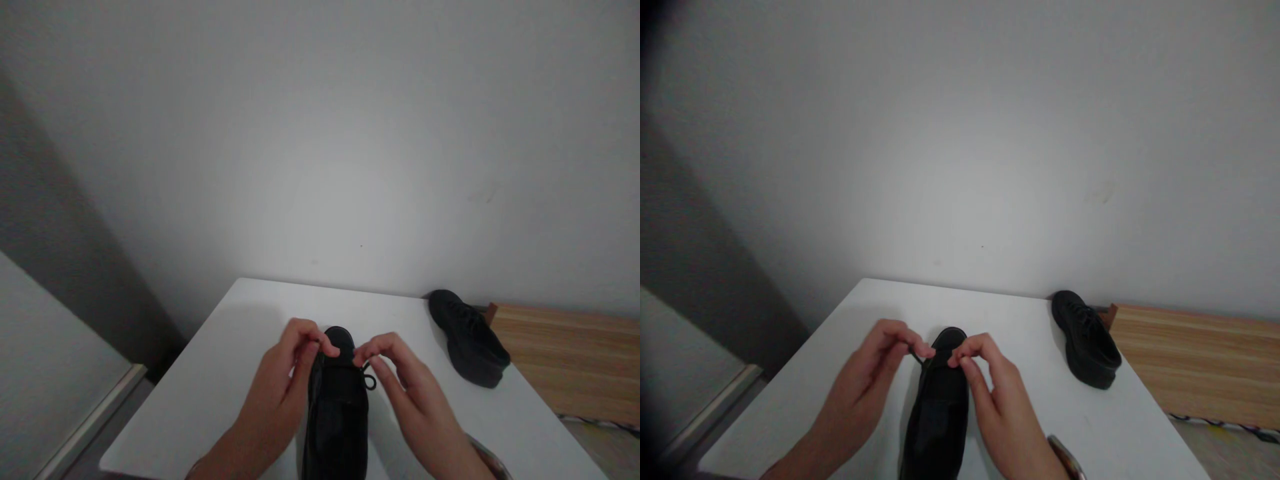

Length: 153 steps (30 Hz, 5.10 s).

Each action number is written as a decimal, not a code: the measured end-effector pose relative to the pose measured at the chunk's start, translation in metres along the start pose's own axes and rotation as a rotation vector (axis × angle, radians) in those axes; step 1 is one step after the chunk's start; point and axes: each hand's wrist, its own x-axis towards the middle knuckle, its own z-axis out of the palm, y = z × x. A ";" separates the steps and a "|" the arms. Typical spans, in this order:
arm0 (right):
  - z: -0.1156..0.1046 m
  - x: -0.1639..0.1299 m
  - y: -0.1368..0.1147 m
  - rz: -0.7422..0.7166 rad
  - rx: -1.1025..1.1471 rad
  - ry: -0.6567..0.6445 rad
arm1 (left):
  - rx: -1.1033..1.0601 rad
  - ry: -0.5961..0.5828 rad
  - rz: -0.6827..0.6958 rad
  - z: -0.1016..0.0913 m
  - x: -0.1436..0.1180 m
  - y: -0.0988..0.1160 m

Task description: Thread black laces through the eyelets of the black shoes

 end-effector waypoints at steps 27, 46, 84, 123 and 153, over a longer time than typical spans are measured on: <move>0.013 -0.007 0.080 0.338 -0.057 -0.067 | 0.174 -0.290 -0.288 0.010 0.004 -0.094; -0.011 -0.038 0.041 0.339 -0.368 -0.374 | 0.241 -0.391 -0.381 -0.011 -0.024 -0.048; -0.035 -0.047 0.028 0.332 0.093 -0.492 | -0.371 -0.502 -0.522 -0.002 -0.027 -0.031; -0.013 -0.005 0.046 0.375 0.564 0.157 | -0.518 0.005 -0.296 -0.032 -0.002 -0.038; -0.057 -0.022 0.103 0.342 0.743 0.545 | -0.733 0.565 -0.312 -0.064 -0.015 -0.098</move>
